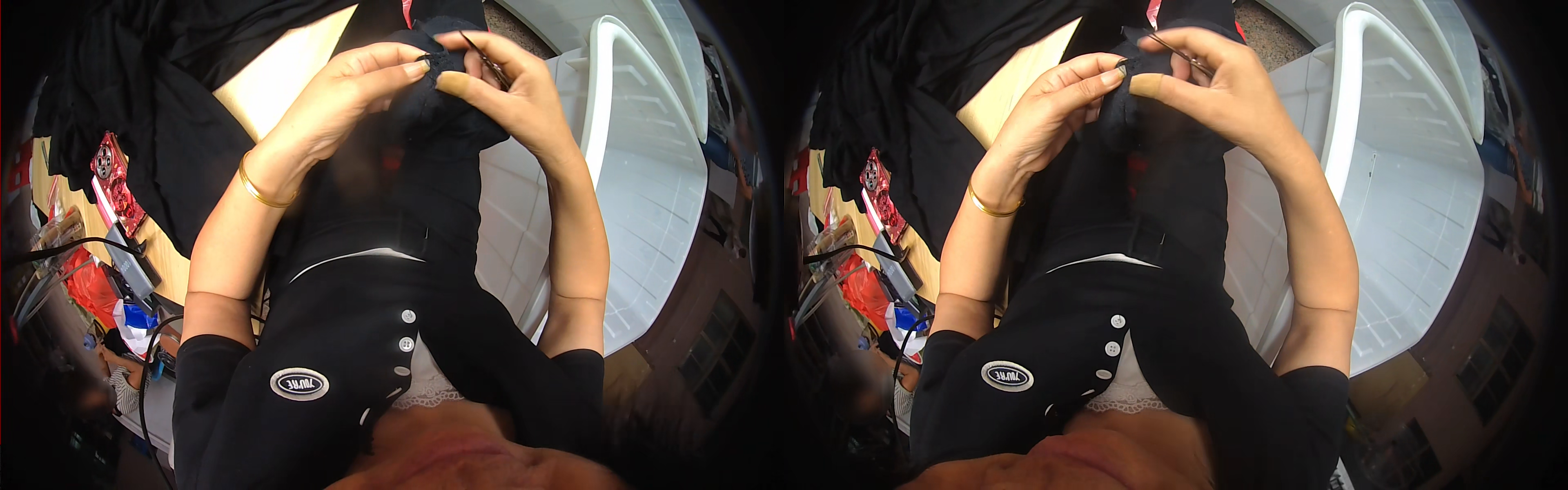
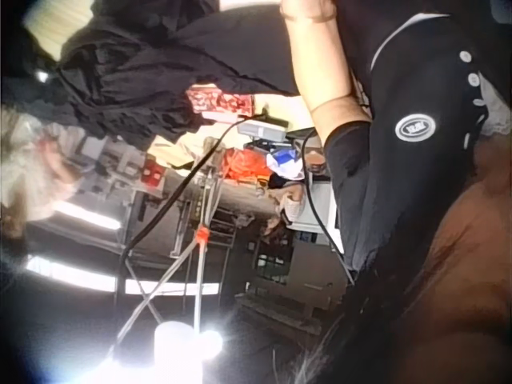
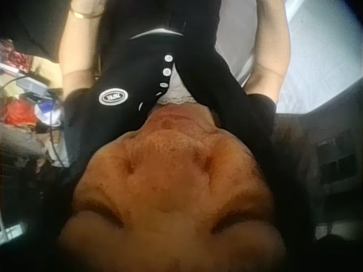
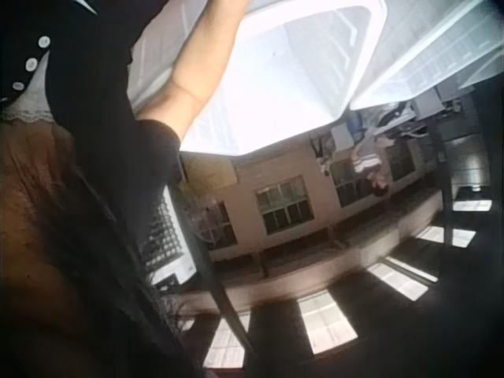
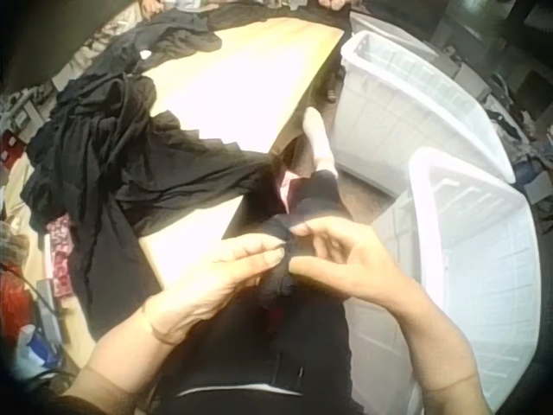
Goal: Inspecting black textile garments and trimming loose threads using scissors.
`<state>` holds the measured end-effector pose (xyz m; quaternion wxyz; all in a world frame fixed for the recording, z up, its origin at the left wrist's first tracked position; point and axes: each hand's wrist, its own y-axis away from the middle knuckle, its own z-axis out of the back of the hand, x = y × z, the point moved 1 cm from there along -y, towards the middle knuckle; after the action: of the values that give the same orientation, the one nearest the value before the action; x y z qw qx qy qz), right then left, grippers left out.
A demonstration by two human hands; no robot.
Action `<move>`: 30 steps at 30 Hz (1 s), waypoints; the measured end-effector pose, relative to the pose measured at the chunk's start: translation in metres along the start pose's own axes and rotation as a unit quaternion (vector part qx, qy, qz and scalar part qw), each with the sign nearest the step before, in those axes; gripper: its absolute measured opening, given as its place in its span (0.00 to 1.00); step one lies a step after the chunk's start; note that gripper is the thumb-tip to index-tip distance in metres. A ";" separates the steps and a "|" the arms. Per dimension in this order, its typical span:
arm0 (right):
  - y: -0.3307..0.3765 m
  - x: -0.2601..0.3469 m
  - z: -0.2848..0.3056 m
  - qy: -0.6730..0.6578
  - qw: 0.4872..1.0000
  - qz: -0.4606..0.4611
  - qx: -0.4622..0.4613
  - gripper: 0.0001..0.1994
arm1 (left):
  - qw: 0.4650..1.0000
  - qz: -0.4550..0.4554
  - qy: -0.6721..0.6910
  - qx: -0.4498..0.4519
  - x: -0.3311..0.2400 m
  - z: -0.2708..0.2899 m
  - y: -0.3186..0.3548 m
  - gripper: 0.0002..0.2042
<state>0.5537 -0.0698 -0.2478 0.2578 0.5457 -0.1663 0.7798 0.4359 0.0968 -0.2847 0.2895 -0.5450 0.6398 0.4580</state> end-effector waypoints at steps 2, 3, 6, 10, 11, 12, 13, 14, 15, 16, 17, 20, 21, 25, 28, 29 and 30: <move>-0.001 -0.005 0.001 0.030 1.000 -0.002 0.001 0.08 | 1.000 0.004 0.006 0.002 0.003 0.000 -0.001 0.12; 0.000 -0.006 0.003 0.062 0.998 -0.004 0.004 0.08 | 0.999 0.012 0.032 0.000 0.003 0.000 -0.002 0.12; -0.002 -0.007 0.009 0.035 0.998 0.012 -0.043 0.07 | 0.999 0.033 0.039 -0.008 0.006 -0.003 -0.002 0.13; -0.001 -0.007 0.018 -0.019 0.995 0.008 -0.098 0.06 | 0.999 0.040 0.007 -0.002 0.017 -0.001 -0.005 0.15; -0.002 -0.008 0.020 -0.032 0.993 0.000 -0.110 0.06 | 1.000 0.028 -0.008 0.002 0.018 -0.001 -0.006 0.15; -0.002 -0.007 0.020 -0.031 0.994 0.000 -0.109 0.06 | 1.000 0.028 -0.007 0.001 0.018 -0.001 -0.006 0.15; -0.002 -0.006 0.020 -0.025 0.993 -0.007 -0.115 0.06 | 1.000 0.026 -0.005 0.006 0.018 -0.001 -0.006 0.15; -0.002 -0.006 0.020 -0.019 0.992 -0.014 -0.120 0.06 | 1.000 0.024 -0.002 0.010 0.018 -0.001 -0.007 0.16; -0.003 -0.007 0.019 -0.019 0.993 -0.014 -0.119 0.06 | 1.000 0.025 -0.001 0.009 0.019 -0.001 -0.007 0.16; -0.003 -0.008 0.018 -0.016 0.992 0.011 -0.125 0.06 | 1.000 0.026 0.009 -0.002 0.022 -0.002 -0.008 0.16; -0.003 -0.008 0.018 -0.013 0.991 0.037 -0.130 0.06 | 0.999 0.028 0.020 -0.012 0.023 -0.002 -0.008 0.17; -0.003 -0.014 0.028 -0.027 0.989 -0.046 -0.140 0.07 | 1.000 -0.009 0.018 -0.005 0.021 -0.003 -0.008 0.17; -0.004 -0.014 0.027 -0.027 0.989 -0.046 -0.140 0.07 | 1.000 -0.009 0.018 -0.006 0.019 -0.003 -0.007 0.17; -0.006 -0.012 0.025 0.062 0.988 0.054 -0.133 0.10 | 0.999 -0.041 0.028 -0.012 0.007 -0.005 -0.003 0.19; -0.003 0.001 0.023 0.133 0.982 0.118 -0.067 0.13 | 0.997 -0.071 0.016 -0.038 0.004 -0.003 -0.001 0.21; -0.002 0.005 0.020 0.154 0.979 0.132 -0.002 0.13 | 0.995 -0.084 0.003 -0.050 0.003 -0.002 0.000 0.22; -0.001 0.005 0.017 0.181 0.973 0.146 0.018 0.13 | 0.995 -0.083 0.003 -0.052 0.002 -0.003 0.000 0.22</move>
<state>0.5658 -0.0772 -0.2374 0.1573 0.3702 -0.1807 0.8975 0.4352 0.0930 -0.2855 0.2961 -0.6123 0.5686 0.4627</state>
